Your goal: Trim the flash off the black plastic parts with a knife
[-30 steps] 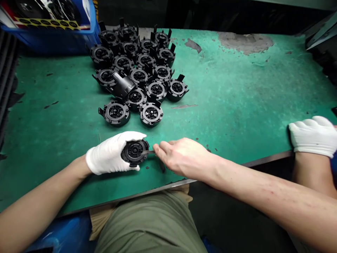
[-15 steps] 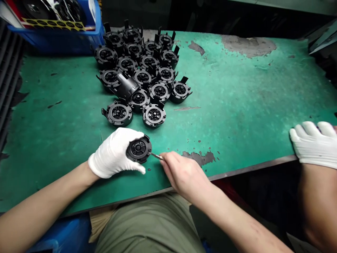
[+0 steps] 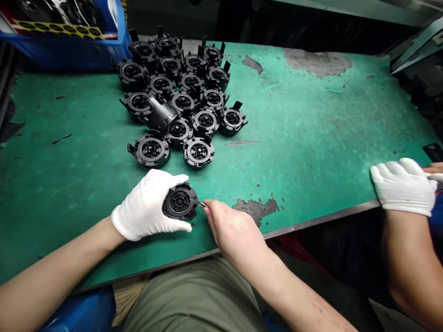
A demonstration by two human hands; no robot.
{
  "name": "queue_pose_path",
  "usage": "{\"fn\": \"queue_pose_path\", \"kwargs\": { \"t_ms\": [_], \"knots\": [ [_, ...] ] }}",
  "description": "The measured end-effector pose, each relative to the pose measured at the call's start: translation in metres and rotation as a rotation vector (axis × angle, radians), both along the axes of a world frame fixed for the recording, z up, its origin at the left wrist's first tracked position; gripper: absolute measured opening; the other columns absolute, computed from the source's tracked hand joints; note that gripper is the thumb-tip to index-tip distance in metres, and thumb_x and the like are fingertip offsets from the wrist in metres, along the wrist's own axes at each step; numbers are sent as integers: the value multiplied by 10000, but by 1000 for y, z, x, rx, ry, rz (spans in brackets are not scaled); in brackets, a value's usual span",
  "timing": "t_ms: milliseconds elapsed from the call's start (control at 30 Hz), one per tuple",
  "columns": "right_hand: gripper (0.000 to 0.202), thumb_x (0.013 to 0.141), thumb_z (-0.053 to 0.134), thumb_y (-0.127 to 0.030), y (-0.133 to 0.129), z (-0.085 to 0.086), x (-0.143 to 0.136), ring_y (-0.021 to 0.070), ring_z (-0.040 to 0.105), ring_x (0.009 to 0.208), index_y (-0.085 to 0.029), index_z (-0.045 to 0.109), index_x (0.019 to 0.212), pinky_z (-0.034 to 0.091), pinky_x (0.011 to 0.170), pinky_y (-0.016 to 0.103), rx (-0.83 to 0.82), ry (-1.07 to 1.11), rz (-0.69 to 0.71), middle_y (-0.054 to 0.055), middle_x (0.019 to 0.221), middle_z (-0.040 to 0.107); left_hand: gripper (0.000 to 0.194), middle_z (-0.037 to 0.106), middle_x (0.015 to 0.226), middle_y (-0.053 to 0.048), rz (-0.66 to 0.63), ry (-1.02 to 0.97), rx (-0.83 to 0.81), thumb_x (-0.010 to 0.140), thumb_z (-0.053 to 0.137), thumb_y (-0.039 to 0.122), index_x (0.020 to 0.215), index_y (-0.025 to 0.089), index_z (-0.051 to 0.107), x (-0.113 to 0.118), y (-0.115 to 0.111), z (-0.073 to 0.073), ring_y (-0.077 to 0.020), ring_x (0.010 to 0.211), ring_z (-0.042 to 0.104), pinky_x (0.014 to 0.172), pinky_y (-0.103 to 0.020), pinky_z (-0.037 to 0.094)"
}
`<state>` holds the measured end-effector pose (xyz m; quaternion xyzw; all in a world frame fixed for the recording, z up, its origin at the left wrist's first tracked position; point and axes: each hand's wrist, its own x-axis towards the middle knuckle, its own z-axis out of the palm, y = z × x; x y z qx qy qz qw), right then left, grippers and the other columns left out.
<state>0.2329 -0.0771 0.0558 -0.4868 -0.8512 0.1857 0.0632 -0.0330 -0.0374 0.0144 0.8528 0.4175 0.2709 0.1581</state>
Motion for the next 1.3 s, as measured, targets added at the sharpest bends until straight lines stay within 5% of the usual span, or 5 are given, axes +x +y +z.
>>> {"fn": "queue_pose_path", "kwargs": {
  "t_ms": [200, 700, 1133, 1300],
  "knots": [
    [368, 1167, 453, -293, -4, 3, 2, 183, 642, 759, -176, 622, 1472, 539, 690, 300, 81, -12, 5, 47, 903, 634, 1068, 717, 1174, -189, 10, 6, 32, 745, 777, 892, 1450, 117, 572, 2, -2, 1, -396, 1056, 688, 942, -535, 556],
    [231, 1097, 524, -138, 8, 17, 7, 202, 499, 770, -152, 679, 1267, 390, 666, 340, 227, -177, 218, 28, 855, 582, 1037, 734, 1295, -192, -39, -117, -59, 678, 944, 741, 1441, 157, 554, 2, 1, -3, -402, 1183, 734, 1018, -528, 611],
    [213, 1044, 557, -87, 18, 23, 0, 198, 493, 733, -160, 694, 1191, 362, 614, 342, 270, -259, 222, 20, 811, 577, 1046, 751, 1282, -205, -47, -107, -80, 657, 955, 741, 1427, 141, 578, 2, 2, -3, -412, 1170, 748, 1010, -563, 625],
    [288, 1105, 494, -127, 16, 20, 5, 194, 565, 755, -141, 640, 1353, 431, 631, 320, 302, -197, 229, 26, 840, 629, 1077, 744, 1337, -199, -65, -132, -119, 665, 926, 776, 1476, 161, 577, 0, 2, -3, -406, 1219, 740, 1072, -554, 611]
  ]
}}
